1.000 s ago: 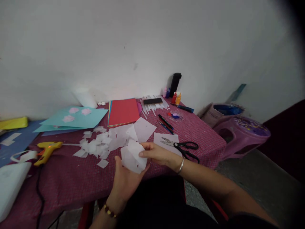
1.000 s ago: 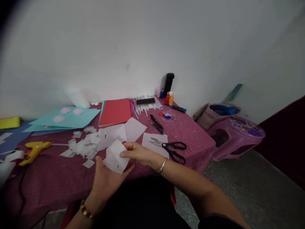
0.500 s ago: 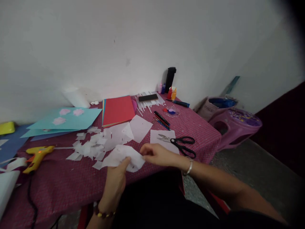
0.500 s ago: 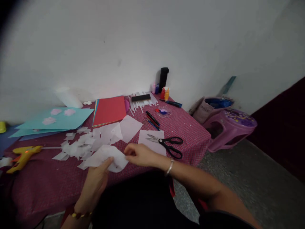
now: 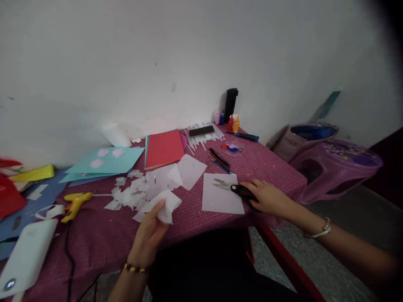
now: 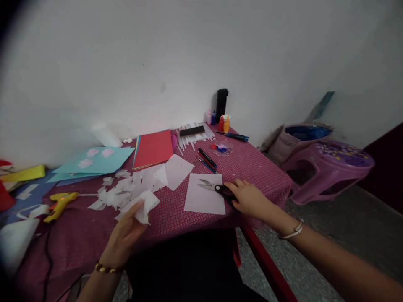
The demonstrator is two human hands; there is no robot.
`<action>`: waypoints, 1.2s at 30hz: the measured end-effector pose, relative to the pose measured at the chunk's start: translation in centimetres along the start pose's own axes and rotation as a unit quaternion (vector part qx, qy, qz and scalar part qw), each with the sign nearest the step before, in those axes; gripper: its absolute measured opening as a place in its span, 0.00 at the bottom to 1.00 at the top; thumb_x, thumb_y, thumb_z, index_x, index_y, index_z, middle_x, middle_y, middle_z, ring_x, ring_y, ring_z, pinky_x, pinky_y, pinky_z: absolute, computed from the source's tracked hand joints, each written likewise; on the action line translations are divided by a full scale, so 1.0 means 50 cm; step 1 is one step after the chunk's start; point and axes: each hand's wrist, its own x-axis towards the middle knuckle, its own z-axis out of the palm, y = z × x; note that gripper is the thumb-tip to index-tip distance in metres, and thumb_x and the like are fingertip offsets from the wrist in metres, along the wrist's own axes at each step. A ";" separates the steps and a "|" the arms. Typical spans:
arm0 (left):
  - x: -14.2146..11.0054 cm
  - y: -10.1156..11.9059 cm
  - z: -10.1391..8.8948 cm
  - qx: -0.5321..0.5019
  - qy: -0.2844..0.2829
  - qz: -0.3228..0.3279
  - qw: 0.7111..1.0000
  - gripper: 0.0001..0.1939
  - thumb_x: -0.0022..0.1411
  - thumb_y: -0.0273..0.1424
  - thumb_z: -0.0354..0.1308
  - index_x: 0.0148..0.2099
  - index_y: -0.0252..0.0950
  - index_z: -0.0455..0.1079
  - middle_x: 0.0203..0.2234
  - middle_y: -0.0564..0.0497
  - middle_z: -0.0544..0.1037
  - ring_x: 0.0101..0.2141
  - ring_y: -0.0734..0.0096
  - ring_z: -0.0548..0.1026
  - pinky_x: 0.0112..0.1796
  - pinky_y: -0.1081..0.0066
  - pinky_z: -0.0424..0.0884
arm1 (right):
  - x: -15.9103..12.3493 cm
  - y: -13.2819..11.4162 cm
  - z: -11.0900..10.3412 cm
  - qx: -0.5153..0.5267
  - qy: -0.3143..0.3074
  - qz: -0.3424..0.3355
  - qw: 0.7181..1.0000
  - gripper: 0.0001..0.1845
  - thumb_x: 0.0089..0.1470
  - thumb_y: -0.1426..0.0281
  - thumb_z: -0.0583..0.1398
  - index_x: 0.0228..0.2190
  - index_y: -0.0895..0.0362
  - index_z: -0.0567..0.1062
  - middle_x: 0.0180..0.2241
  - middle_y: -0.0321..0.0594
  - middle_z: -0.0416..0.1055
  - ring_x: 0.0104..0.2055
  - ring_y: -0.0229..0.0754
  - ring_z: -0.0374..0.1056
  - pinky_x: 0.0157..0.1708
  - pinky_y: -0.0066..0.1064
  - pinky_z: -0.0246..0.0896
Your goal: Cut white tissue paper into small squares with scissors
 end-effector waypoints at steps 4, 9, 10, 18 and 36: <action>-0.005 0.005 0.023 0.002 -0.030 -0.009 1.000 0.18 0.59 0.14 0.50 0.49 0.31 0.71 0.31 0.48 0.81 0.29 0.71 0.80 0.33 0.74 0.78 | 0.010 0.014 -0.031 0.040 -0.025 -0.035 0.998 0.31 0.45 0.76 0.58 0.53 0.56 0.67 0.41 0.47 0.68 0.41 0.46 0.67 0.40 0.34 0.60; 0.004 0.031 0.040 -0.025 -0.058 0.014 0.998 0.19 0.60 0.16 0.50 0.51 0.32 0.70 0.35 0.46 0.82 0.32 0.67 0.80 0.34 0.70 0.78 | 0.009 0.012 -0.059 0.248 0.048 0.004 0.968 0.21 0.48 0.71 0.59 0.46 0.57 0.70 0.42 0.46 0.69 0.42 0.45 0.67 0.42 0.35 0.61; 0.009 0.037 0.042 -0.030 -0.060 0.029 0.997 0.18 0.60 0.16 0.50 0.50 0.32 0.70 0.34 0.46 0.82 0.32 0.67 0.80 0.35 0.69 0.78 | 0.005 0.000 -0.061 0.323 0.052 0.017 0.945 0.22 0.49 0.68 0.59 0.48 0.56 0.69 0.42 0.46 0.70 0.42 0.45 0.67 0.42 0.36 0.61; 0.052 0.058 0.060 -0.070 -0.065 0.142 0.985 0.18 0.58 0.15 0.53 0.46 0.37 0.72 0.35 0.52 0.81 0.34 0.72 0.79 0.38 0.73 0.76 | -0.012 -0.212 -0.021 0.796 -0.176 -0.090 0.572 0.25 0.50 0.55 0.62 0.46 0.56 0.70 0.33 0.39 0.67 0.35 0.39 0.66 0.42 0.41 0.64; 0.039 0.050 0.050 -0.038 -0.073 0.166 0.983 0.14 0.56 0.16 0.54 0.40 0.35 0.73 0.32 0.52 0.80 0.31 0.73 0.78 0.32 0.76 0.75 | 0.039 -0.263 0.044 0.885 -0.275 -0.072 0.369 0.24 0.46 0.58 0.66 0.42 0.56 0.69 0.32 0.36 0.67 0.35 0.41 0.67 0.44 0.48 0.61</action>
